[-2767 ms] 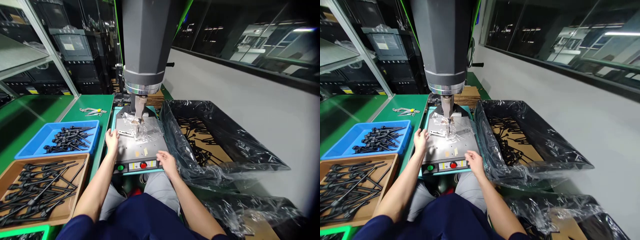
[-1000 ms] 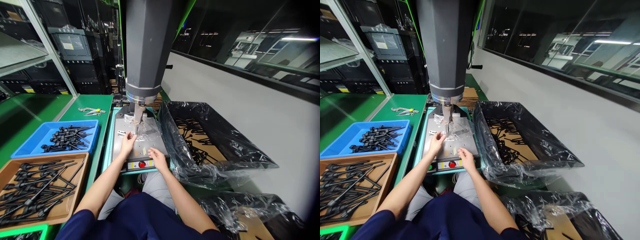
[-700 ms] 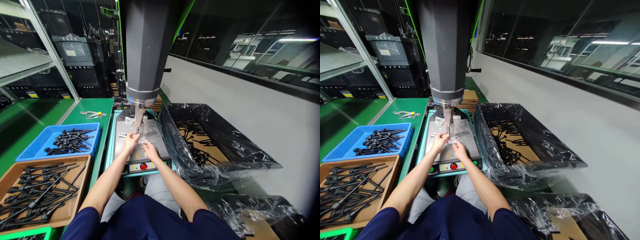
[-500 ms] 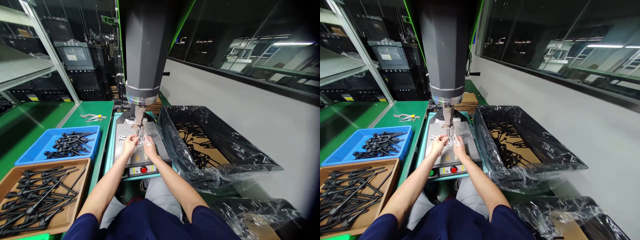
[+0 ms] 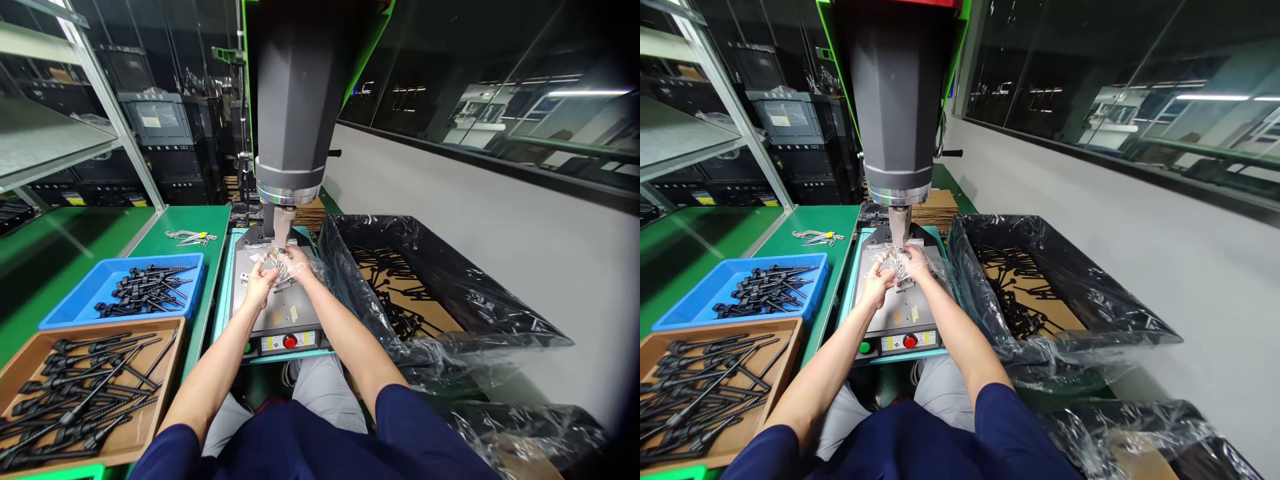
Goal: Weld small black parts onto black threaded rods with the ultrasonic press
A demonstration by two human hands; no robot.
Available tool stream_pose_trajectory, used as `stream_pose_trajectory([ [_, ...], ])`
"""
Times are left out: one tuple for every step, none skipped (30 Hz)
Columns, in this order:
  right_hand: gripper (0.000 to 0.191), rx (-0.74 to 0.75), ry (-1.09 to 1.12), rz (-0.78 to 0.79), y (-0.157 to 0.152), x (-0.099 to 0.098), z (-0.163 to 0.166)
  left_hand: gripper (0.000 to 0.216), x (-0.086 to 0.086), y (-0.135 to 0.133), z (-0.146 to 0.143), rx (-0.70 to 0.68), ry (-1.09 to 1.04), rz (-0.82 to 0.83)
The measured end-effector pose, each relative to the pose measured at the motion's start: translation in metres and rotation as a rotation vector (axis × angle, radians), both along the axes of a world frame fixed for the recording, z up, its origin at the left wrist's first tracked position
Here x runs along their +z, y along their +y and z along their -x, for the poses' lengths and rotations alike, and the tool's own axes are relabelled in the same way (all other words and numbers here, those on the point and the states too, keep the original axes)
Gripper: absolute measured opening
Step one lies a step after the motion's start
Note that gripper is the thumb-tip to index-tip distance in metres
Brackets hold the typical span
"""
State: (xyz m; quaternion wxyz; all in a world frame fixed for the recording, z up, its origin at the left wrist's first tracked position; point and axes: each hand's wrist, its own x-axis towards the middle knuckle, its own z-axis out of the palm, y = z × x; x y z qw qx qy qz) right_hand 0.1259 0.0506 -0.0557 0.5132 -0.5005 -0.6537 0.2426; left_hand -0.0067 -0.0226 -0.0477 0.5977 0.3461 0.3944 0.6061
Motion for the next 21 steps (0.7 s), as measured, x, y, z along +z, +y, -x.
stream_pose_trajectory([
  [0.025,-0.007,0.009,0.006,0.001,0.002,0.0,0.095,0.001,0.002,0.001,0.007,-0.023,-0.002],
  [0.025,-0.018,0.02,0.005,0.001,0.003,0.0,0.094,0.003,0.004,0.002,0.018,-0.046,0.002],
  [0.025,-0.03,0.039,-0.004,0.0,0.004,0.0,0.093,0.004,0.006,0.004,0.03,-0.067,0.014],
  [0.024,-0.042,0.062,-0.02,-0.002,0.005,0.0,0.091,0.006,0.008,0.005,0.041,-0.084,0.033],
  [0.024,-0.053,0.084,-0.036,-0.005,0.006,0.0,0.089,0.007,0.01,0.006,0.051,-0.096,0.056],
  [0.023,-0.065,0.104,-0.044,-0.009,0.005,0.0,0.086,0.008,0.012,0.007,0.057,-0.106,0.079],
  [0.023,-0.082,0.122,-0.041,-0.015,0.004,-0.001,0.083,0.009,0.013,0.007,0.063,-0.115,0.094],
  [0.023,-0.1,0.134,-0.026,-0.021,0.002,-0.002,0.081,0.01,0.014,0.007,0.07,-0.126,0.098],
  [0.024,-0.117,0.143,-0.004,-0.029,0.0,-0.002,0.078,0.01,0.014,0.008,0.078,-0.138,0.096],
  [0.025,-0.133,0.16,0.02,-0.037,-0.004,-0.003,0.077,0.01,0.014,0.008,0.085,-0.148,0.093],
  [0.026,-0.135,0.188,0.043,-0.047,-0.008,-0.003,0.076,0.009,0.013,0.008,0.093,-0.154,0.096],
  [0.026,-0.114,0.225,0.076,-0.058,-0.013,-0.003,0.075,0.008,0.013,0.008,0.105,-0.157,0.105],
  [0.027,-0.064,0.269,0.131,-0.07,-0.018,-0.002,0.074,0.006,0.012,0.008,0.117,-0.156,0.119],
  [0.028,0.011,0.317,0.211,-0.082,-0.022,-0.001,0.073,0.004,0.011,0.009,0.127,-0.152,0.135],
  [0.03,0.103,0.362,0.309,-0.094,-0.026,0.0,0.071,0.001,0.009,0.01,0.138,-0.146,0.15],
  [0.032,0.201,0.397,0.407,-0.106,-0.029,0.001,0.07,-0.003,0.008,0.012,0.151,-0.136,0.159],
  [0.034,0.291,0.42,0.485,-0.116,-0.031,0.003,0.068,-0.006,0.007,0.015,0.165,-0.118,0.166],
  [0.036,0.36,0.432,0.526,-0.126,-0.031,0.005,0.066,-0.011,0.005,0.018,0.177,-0.092,0.17],
  [0.037,0.406,0.433,0.525,-0.134,-0.03,0.006,0.063,-0.015,0.002,0.021,0.185,-0.062,0.174],
  [0.037,0.43,0.42,0.491,-0.141,-0.028,0.007,0.061,-0.019,-0.002,0.025,0.195,-0.03,0.18],
  [0.036,0.435,0.393,0.44,-0.146,-0.025,0.008,0.058,-0.024,-0.006,0.029,0.208,0.007,0.187],
])
